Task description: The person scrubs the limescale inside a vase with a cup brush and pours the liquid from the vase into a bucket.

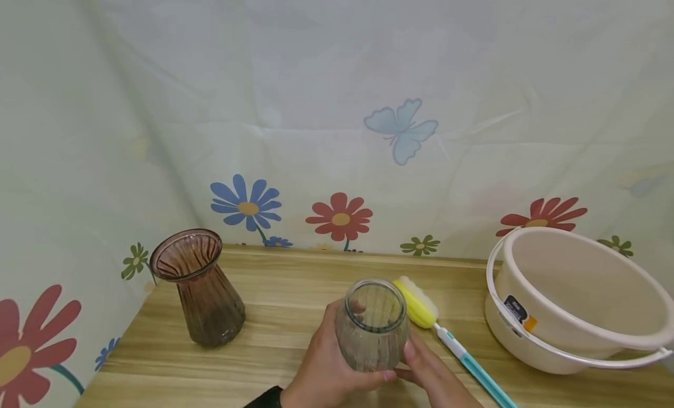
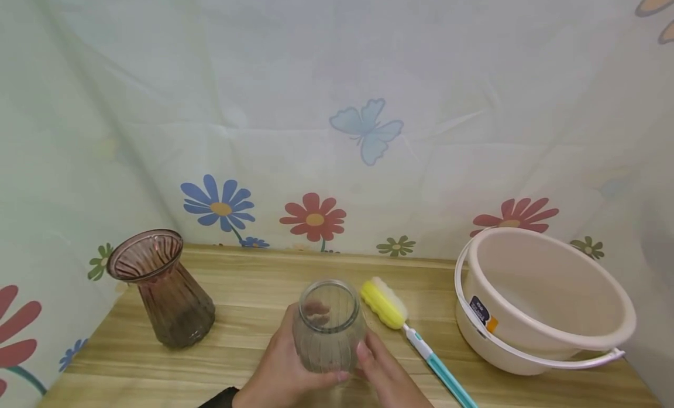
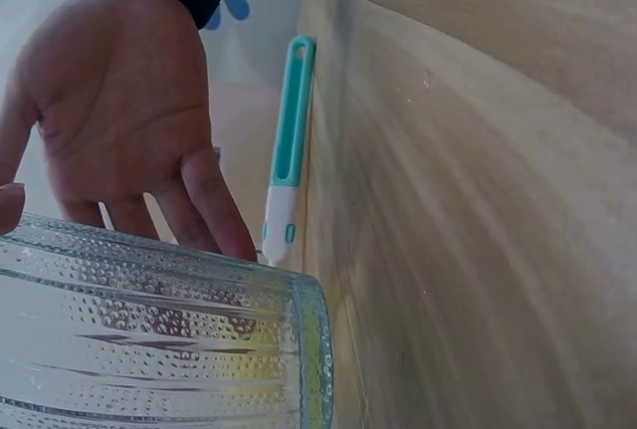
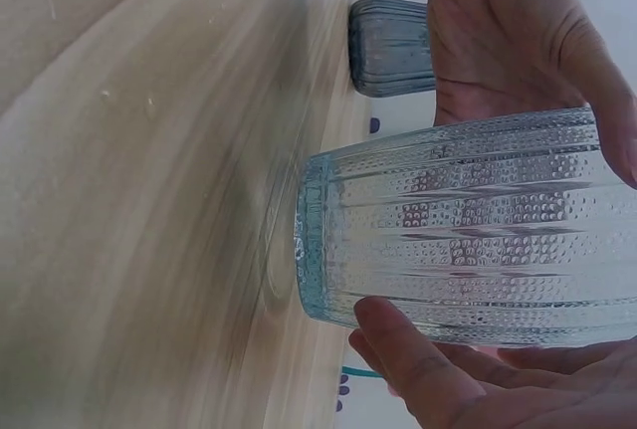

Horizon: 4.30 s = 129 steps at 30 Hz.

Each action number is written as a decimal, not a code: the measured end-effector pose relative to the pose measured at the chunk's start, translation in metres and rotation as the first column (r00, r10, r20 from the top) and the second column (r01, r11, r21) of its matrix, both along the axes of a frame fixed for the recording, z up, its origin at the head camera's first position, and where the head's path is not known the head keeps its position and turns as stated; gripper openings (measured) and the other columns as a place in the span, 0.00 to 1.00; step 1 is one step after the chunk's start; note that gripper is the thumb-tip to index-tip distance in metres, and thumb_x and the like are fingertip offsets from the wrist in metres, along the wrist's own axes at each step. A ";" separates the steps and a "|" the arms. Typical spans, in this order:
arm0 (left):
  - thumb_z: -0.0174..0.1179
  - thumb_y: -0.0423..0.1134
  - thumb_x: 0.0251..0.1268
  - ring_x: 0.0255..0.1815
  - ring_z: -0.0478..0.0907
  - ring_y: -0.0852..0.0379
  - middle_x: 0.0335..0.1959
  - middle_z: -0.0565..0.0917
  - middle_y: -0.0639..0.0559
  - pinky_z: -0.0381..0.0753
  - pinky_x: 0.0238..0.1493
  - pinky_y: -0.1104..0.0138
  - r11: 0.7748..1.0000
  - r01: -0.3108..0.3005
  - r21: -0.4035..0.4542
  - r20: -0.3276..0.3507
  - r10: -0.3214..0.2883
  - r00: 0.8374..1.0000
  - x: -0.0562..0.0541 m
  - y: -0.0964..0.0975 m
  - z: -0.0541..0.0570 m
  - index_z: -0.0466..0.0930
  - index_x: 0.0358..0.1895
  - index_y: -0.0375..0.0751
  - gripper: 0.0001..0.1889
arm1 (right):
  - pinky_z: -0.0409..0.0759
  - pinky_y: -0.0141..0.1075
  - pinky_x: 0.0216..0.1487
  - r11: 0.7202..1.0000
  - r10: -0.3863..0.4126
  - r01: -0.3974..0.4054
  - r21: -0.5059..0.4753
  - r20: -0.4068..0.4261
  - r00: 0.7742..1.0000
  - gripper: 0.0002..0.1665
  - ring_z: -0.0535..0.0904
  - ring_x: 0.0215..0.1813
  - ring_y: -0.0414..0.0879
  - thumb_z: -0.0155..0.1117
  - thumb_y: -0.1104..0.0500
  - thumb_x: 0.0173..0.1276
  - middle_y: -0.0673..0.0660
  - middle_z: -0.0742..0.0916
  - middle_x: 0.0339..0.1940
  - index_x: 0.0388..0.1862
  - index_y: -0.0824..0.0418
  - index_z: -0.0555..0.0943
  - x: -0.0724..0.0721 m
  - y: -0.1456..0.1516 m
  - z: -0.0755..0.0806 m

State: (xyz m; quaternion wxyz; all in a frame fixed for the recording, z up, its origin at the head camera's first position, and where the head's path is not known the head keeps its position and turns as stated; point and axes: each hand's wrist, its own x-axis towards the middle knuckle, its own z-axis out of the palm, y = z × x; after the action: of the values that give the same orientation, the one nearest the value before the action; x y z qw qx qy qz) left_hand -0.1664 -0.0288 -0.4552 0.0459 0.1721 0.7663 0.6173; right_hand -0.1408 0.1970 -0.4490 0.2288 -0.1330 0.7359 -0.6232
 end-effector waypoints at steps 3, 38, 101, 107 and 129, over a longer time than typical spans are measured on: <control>0.83 0.55 0.45 0.66 0.73 0.56 0.68 0.74 0.61 0.77 0.66 0.55 1.000 0.006 -0.013 0.030 -0.006 1.000 0.001 0.000 0.000 0.56 0.76 0.57 0.56 | 0.62 0.83 0.61 1.000 -0.003 0.004 -0.015 0.042 0.999 0.42 0.61 0.72 0.87 0.24 0.38 0.86 0.81 0.54 0.81 0.86 0.59 0.34 0.002 0.001 -0.003; 0.83 0.52 0.48 0.66 0.74 0.55 0.70 0.74 0.60 0.77 0.65 0.59 0.996 0.090 0.020 -0.058 -0.089 0.994 -0.005 0.001 0.027 0.54 0.77 0.71 0.55 | 0.79 0.53 0.67 0.999 -0.013 0.010 -0.036 -0.078 0.997 0.42 0.62 0.75 0.81 0.18 0.42 0.86 0.87 0.52 0.78 0.83 0.72 0.33 0.000 0.010 -0.022; 0.76 0.50 0.57 0.60 0.82 0.52 0.62 0.82 0.52 0.85 0.58 0.62 0.970 0.242 0.018 -0.303 -0.225 0.926 -0.023 0.008 0.031 0.67 0.68 0.63 0.37 | 0.84 0.36 0.51 0.788 -0.232 0.459 0.410 -0.494 0.838 0.30 0.79 0.64 0.45 0.67 0.48 0.75 0.56 0.82 0.68 0.71 0.53 0.75 0.021 0.052 -0.004; 0.76 0.50 0.56 0.59 0.82 0.54 0.61 0.82 0.55 0.85 0.59 0.61 0.973 0.228 0.011 -0.320 -0.213 0.923 -0.023 0.008 0.032 0.68 0.67 0.62 0.36 | 0.83 0.29 0.37 0.657 -0.201 0.595 0.463 -0.653 0.730 0.35 0.77 0.52 0.28 0.80 0.53 0.62 0.64 0.85 0.58 0.67 0.61 0.79 0.023 0.091 -0.022; 0.76 0.49 0.56 0.60 0.82 0.55 0.61 0.82 0.54 0.85 0.59 0.61 0.973 0.230 0.006 -0.365 -0.212 0.907 -0.026 0.007 0.028 0.68 0.68 0.59 0.36 | 0.77 0.33 0.42 0.505 -0.014 0.515 0.693 -0.590 0.807 0.38 0.77 0.46 0.37 0.82 0.45 0.55 0.57 0.86 0.54 0.62 0.58 0.83 0.016 0.126 -0.052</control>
State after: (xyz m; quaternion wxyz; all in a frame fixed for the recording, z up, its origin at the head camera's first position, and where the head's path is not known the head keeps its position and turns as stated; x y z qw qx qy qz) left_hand -0.1922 -0.0220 -0.4274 -0.0304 0.3696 0.7218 0.5844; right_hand -0.1245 0.3228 -0.5006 -0.0441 -0.0500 0.9834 -0.1690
